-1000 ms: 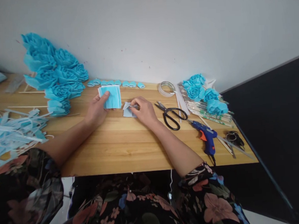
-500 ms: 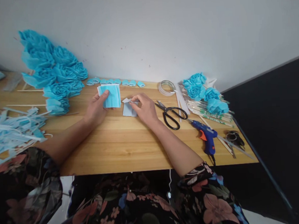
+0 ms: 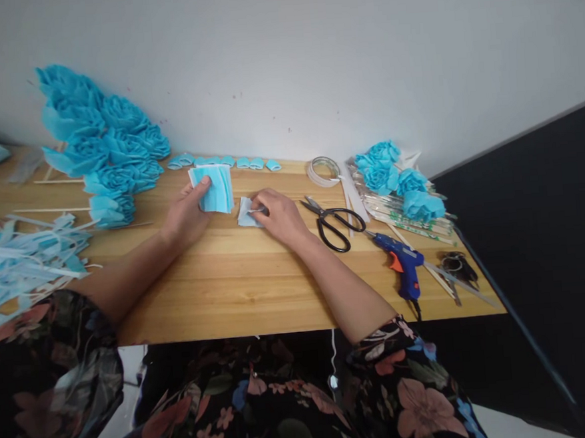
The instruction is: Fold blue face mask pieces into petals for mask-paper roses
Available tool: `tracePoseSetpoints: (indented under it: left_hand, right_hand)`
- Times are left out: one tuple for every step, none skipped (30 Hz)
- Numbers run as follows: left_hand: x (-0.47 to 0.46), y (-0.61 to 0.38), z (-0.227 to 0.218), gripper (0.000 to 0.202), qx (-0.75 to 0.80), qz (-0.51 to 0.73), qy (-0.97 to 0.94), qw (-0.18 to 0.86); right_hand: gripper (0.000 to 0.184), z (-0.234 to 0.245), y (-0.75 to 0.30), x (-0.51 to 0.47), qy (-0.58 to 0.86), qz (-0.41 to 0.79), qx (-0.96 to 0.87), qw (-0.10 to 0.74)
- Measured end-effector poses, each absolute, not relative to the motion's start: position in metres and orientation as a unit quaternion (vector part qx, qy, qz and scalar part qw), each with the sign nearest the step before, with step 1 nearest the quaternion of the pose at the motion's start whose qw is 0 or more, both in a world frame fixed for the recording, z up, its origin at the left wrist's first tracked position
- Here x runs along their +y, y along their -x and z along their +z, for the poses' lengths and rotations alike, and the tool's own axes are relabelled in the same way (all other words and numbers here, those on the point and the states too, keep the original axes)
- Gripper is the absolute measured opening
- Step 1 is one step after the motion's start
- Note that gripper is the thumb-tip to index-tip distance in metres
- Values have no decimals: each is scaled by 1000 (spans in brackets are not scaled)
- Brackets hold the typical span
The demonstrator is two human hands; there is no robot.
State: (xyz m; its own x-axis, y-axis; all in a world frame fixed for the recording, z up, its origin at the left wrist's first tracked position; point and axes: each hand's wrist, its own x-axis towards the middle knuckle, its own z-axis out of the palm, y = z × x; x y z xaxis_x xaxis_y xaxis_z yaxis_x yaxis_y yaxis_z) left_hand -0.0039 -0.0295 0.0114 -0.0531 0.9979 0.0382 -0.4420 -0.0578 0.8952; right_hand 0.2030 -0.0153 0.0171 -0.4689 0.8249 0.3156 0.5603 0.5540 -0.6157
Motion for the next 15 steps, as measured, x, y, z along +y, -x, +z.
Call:
tracePoseSetpoints:
  left_hand:
    - [-30, 4, 12, 46, 369, 610, -383, 588]
    - [-31, 4, 13, 47, 368, 595, -392, 597]
    - [-31, 5, 14, 49, 368, 583, -402, 603]
    - [-32, 5, 14, 51, 370, 574, -411, 604]
    - [-32, 5, 14, 51, 372, 571, -418, 601]
    - [-32, 6, 15, 52, 375, 571, -422, 595]
    - [-32, 6, 15, 51, 378, 575, -424, 589]
    - [-32, 6, 15, 51, 380, 581, -423, 583]
    - [-32, 6, 15, 50, 383, 585, -420, 579]
    - [-32, 6, 15, 50, 385, 588, -417, 576]
    - [-31, 6, 14, 49, 387, 588, -416, 575]
    - [-31, 6, 13, 49, 390, 586, -417, 575]
    - [-30, 6, 11, 49, 393, 582, -421, 574]
    - [-30, 7, 10, 50, 397, 574, -428, 574]
    - [-29, 7, 9, 50, 401, 565, -439, 573]
  right_hand:
    - [5, 17, -203, -15, 418, 218, -831, 296]
    - [7, 17, -203, -14, 417, 216, -834, 291]
    - [7, 17, -203, -14, 414, 213, -836, 289]
    - [8, 17, -203, -14, 411, 211, -838, 291]
    - [8, 17, -203, -14, 405, 210, -838, 298]
    - [7, 17, -203, -13, 399, 210, -838, 306]
    - [6, 18, -203, -13, 393, 210, -838, 315]
    - [6, 18, -203, -13, 388, 210, -838, 322]
    - [6, 18, -203, -12, 385, 209, -838, 325]
    - [6, 17, -203, -12, 383, 209, -839, 325]
    - [6, 17, -202, -11, 382, 210, -841, 321]
    - [7, 17, -202, -10, 381, 210, -843, 316]
    - [8, 16, -202, -10, 381, 211, -845, 309]
    - [10, 16, -202, -10, 381, 213, -847, 302]
    - [11, 15, -202, -10, 382, 215, -849, 295]
